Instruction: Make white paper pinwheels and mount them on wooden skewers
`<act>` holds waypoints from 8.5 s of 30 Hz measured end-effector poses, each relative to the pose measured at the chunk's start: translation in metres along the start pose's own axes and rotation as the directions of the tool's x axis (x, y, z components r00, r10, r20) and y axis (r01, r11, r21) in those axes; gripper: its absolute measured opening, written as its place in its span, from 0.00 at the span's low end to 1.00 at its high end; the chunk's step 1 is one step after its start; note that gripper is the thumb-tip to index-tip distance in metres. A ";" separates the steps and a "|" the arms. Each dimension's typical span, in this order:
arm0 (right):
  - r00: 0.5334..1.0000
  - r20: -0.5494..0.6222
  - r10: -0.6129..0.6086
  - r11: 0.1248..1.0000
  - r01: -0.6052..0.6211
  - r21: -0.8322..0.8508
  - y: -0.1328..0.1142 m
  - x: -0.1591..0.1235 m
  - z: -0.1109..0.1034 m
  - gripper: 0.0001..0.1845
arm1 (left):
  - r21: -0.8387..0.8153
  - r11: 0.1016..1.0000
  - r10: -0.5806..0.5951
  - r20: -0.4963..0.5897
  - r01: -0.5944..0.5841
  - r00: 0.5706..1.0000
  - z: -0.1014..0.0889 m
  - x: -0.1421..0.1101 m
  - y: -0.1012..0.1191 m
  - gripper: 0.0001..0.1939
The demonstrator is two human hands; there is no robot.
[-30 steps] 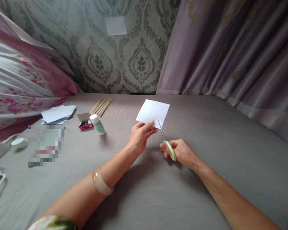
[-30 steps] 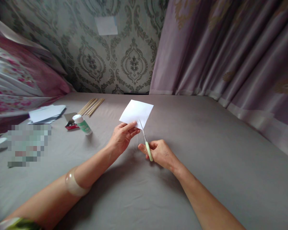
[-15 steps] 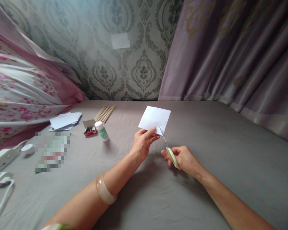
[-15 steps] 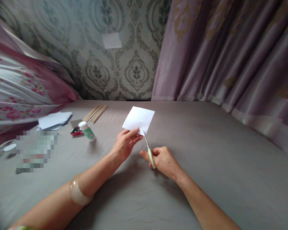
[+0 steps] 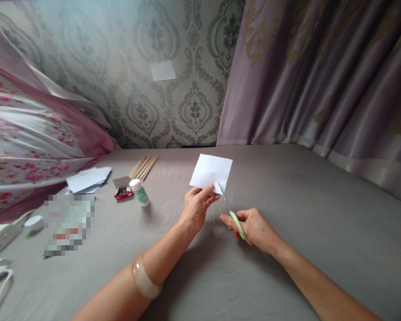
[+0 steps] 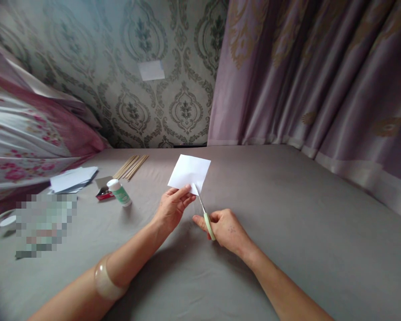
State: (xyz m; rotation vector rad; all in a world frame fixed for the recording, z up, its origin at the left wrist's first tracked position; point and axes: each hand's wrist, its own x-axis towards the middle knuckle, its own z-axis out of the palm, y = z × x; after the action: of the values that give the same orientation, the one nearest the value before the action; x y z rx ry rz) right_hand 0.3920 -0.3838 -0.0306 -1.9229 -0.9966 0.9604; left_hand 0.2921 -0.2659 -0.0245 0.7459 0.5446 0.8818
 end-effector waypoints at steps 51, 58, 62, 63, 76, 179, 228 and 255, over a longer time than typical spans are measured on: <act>0.998 -0.061 0.001 0.999 0.001 0.040 0.008 0.005 0.003 0.29 | 0.061 0.997 -0.046 0.045 0.043 0.998 -0.003 -0.006 -0.013 0.14; 0.999 -0.023 0.037 0.996 -0.034 0.088 -0.001 0.000 0.002 0.29 | 0.030 0.997 -0.073 0.026 0.072 0.997 -0.003 -0.005 -0.013 0.17; 0.999 -0.006 0.043 0.995 -0.042 0.093 -0.002 0.000 0.003 0.30 | 0.019 0.996 -0.088 0.018 0.088 0.996 -0.003 -0.005 -0.013 0.19; 0.999 0.011 0.049 0.993 -0.050 0.103 -0.002 0.000 0.004 0.31 | 0.022 0.996 -0.089 0.018 0.088 0.996 -0.004 -0.004 -0.013 0.19; 0.952 0.299 -0.064 0.992 0.029 0.120 0.005 0.000 -0.013 0.38 | -0.093 0.995 0.030 -0.079 -0.037 0.996 -0.015 0.010 0.004 0.16; 0.990 0.137 0.014 0.955 -0.054 0.291 -0.009 -0.006 0.010 0.32 | 0.028 0.998 -0.055 0.048 0.053 0.997 -0.013 0.000 0.000 0.21; 0.746 -0.644 -0.170 0.818 0.471 0.330 0.008 0.017 0.001 0.19 | 0.215 0.967 -0.180 0.185 0.139 0.966 0.000 -0.018 -0.019 0.16; 0.980 0.168 -0.107 0.993 0.096 0.072 -0.002 -0.007 0.009 0.34 | 0.137 0.990 0.026 -0.009 -0.024 1.000 -0.013 -0.009 0.003 0.17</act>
State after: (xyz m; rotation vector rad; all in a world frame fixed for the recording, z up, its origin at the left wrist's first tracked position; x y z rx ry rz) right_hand 0.3813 -0.3865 -0.0309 -1.7414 -1.1377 1.0991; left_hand 0.2770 -0.2683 -0.0293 0.8743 0.6104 0.8784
